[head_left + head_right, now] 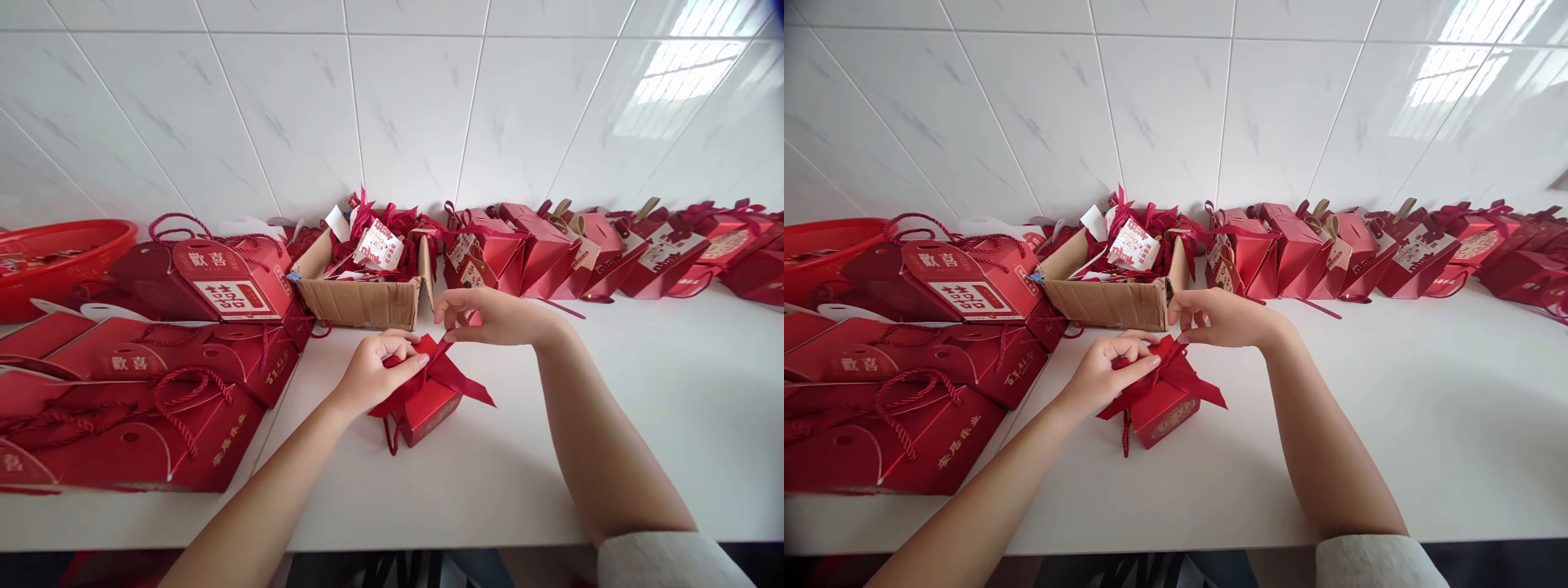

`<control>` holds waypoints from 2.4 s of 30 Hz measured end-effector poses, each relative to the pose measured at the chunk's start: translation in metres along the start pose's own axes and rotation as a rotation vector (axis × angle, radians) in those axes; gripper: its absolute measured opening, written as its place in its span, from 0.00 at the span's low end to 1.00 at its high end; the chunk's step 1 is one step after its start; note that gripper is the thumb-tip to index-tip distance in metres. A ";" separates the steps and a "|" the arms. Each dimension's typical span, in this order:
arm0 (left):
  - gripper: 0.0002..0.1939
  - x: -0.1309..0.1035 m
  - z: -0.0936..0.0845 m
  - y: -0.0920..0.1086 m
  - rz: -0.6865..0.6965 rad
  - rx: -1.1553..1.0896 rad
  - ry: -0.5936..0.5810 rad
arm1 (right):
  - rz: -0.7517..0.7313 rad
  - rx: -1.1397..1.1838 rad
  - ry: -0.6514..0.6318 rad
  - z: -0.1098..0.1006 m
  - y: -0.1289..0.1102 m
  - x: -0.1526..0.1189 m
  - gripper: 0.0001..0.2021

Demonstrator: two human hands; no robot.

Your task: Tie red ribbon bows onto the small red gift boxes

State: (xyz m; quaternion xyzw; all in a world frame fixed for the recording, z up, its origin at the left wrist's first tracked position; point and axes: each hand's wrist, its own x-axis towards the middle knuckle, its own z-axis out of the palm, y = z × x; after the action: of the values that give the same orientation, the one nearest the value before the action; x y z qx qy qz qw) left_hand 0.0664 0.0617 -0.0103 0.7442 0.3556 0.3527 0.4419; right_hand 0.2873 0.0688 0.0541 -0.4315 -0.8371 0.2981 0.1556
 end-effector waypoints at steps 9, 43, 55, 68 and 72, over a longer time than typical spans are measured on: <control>0.12 0.003 -0.011 0.004 -0.136 -0.282 -0.120 | -0.139 -0.177 0.137 0.005 -0.031 -0.012 0.06; 0.09 -0.001 -0.005 -0.001 -0.012 0.020 -0.051 | -0.109 -0.355 -0.243 0.043 -0.069 -0.014 0.11; 0.09 0.001 -0.003 -0.004 -0.008 0.005 -0.036 | -0.127 -0.295 -0.281 0.043 -0.066 -0.015 0.11; 0.12 0.002 0.000 -0.005 -0.039 -0.040 -0.026 | -0.171 -0.223 -0.348 0.048 -0.064 -0.014 0.14; 0.11 0.002 -0.001 -0.007 -0.046 -0.018 -0.018 | -0.190 -0.200 -0.374 0.049 -0.065 -0.014 0.15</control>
State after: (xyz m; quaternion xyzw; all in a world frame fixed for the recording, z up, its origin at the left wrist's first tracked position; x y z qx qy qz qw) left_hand 0.0648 0.0664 -0.0157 0.7348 0.3655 0.3392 0.4599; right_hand 0.2289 0.0105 0.0579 -0.3014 -0.9135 0.2727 -0.0185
